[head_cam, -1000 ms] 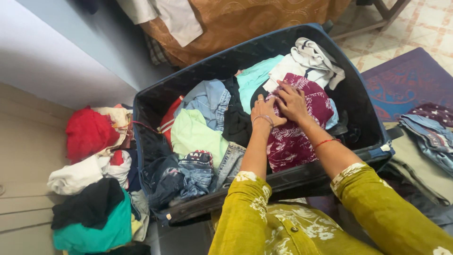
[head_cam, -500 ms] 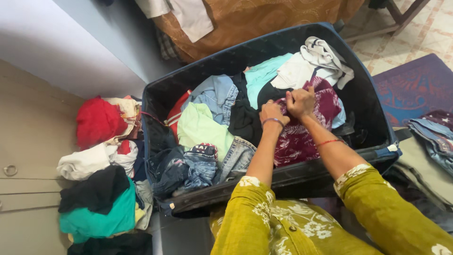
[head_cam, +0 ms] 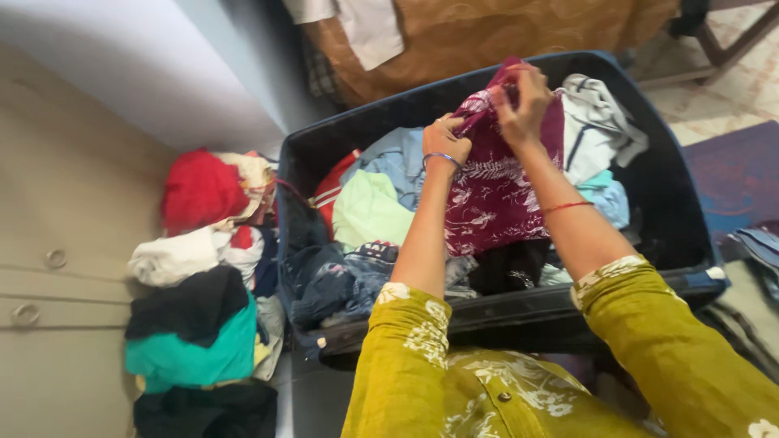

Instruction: The person unpacks clothes from a suitcase by hand, removing garments one at a time and stacking them onto a pile.

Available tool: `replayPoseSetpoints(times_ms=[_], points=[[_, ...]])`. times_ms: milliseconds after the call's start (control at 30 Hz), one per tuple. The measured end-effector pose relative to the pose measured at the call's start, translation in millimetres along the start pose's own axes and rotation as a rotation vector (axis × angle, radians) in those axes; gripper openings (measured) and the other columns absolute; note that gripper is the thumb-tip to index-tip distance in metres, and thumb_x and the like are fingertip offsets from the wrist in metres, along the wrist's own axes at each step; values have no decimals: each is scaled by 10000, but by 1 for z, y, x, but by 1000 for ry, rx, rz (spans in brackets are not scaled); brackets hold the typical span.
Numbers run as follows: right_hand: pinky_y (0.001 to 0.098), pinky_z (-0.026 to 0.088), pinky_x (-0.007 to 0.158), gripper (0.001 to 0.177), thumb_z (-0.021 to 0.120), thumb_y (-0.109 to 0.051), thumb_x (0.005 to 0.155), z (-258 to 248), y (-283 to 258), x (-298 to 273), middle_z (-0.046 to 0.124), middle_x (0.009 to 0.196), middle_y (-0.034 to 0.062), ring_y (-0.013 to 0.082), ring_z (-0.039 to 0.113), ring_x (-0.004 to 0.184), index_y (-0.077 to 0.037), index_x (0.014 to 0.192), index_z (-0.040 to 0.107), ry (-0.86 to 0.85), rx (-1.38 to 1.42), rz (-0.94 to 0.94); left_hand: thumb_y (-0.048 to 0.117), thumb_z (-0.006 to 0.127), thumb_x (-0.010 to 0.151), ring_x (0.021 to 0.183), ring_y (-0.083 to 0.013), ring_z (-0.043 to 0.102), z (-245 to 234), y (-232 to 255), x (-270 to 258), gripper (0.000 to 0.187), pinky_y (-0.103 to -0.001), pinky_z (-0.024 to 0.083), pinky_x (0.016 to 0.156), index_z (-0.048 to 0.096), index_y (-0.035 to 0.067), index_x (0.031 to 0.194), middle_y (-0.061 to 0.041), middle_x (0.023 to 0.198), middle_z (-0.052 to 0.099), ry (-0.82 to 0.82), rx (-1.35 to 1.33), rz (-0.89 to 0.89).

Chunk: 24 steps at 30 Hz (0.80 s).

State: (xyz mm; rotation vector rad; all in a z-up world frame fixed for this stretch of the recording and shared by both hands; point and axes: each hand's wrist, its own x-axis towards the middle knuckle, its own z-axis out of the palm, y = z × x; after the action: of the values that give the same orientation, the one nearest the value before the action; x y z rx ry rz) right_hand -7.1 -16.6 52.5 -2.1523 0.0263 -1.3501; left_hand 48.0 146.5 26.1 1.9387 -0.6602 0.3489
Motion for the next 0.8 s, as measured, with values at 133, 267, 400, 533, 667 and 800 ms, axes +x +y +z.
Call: replayPoseSetpoints(times_ms=[133, 267, 400, 533, 667, 800], points=[[477, 510, 944, 459, 707, -467, 1002, 15, 38, -27, 725, 1122, 140, 305, 660, 1065, -61, 1215, 681, -85, 47, 290, 97, 689, 676, 954, -372, 710, -51, 15, 9, 314, -395, 565, 833, 790, 123, 972, -148, 1062, 771, -41, 17, -41], [435, 525, 991, 596, 652, -547, 963, 31, 92, -45, 734, 1216, 82, 252, 684, 1118, -107, 1364, 623, -333, 711, 896, 113, 722, 648, 951, -358, 726, -79, 3, 24, 331, -376, 583, 829, 783, 107, 973, -197, 1036, 727, 89, -42, 52], [499, 534, 938, 514, 704, -468, 885, 65, 94, -58, 755, 1162, 52, 260, 694, 1051, -137, 1276, 658, -528, 1272, 1438, 132, 703, 659, 819, -333, 754, -127, -2, 56, 329, -392, 588, 757, 792, 120, 975, -189, 884, 756, -10, 46, -125], [454, 552, 914, 427, 745, -266, 849, 122, 45, -44, 743, 1108, 37, 220, 698, 994, -112, 1239, 664, -642, 1268, 1306, 216, 774, 668, 836, -331, 747, -206, -9, 79, 292, -411, 579, 718, 796, 153, 953, -147, 880, 760, 147, 179, -168], [393, 576, 883, 418, 799, 3, 800, 186, -46, 2, 726, 1035, 17, 167, 705, 917, -79, 1190, 673, -773, 1296, 1039, 280, 842, 662, 893, -361, 732, -290, -34, 88, 369, -429, 575, 762, 775, 171, 1008, -134, 927, 762, 278, 319, -244], [367, 579, 835, 333, 813, 7, 841, 253, -143, 44, 716, 1012, 34, 161, 688, 885, -10, 1146, 683, -872, 1216, 920, 290, 834, 713, 974, -390, 705, -370, -60, 81, 326, -478, 552, 814, 763, 179, 1011, -115, 1045, 759, 539, 513, -409]])
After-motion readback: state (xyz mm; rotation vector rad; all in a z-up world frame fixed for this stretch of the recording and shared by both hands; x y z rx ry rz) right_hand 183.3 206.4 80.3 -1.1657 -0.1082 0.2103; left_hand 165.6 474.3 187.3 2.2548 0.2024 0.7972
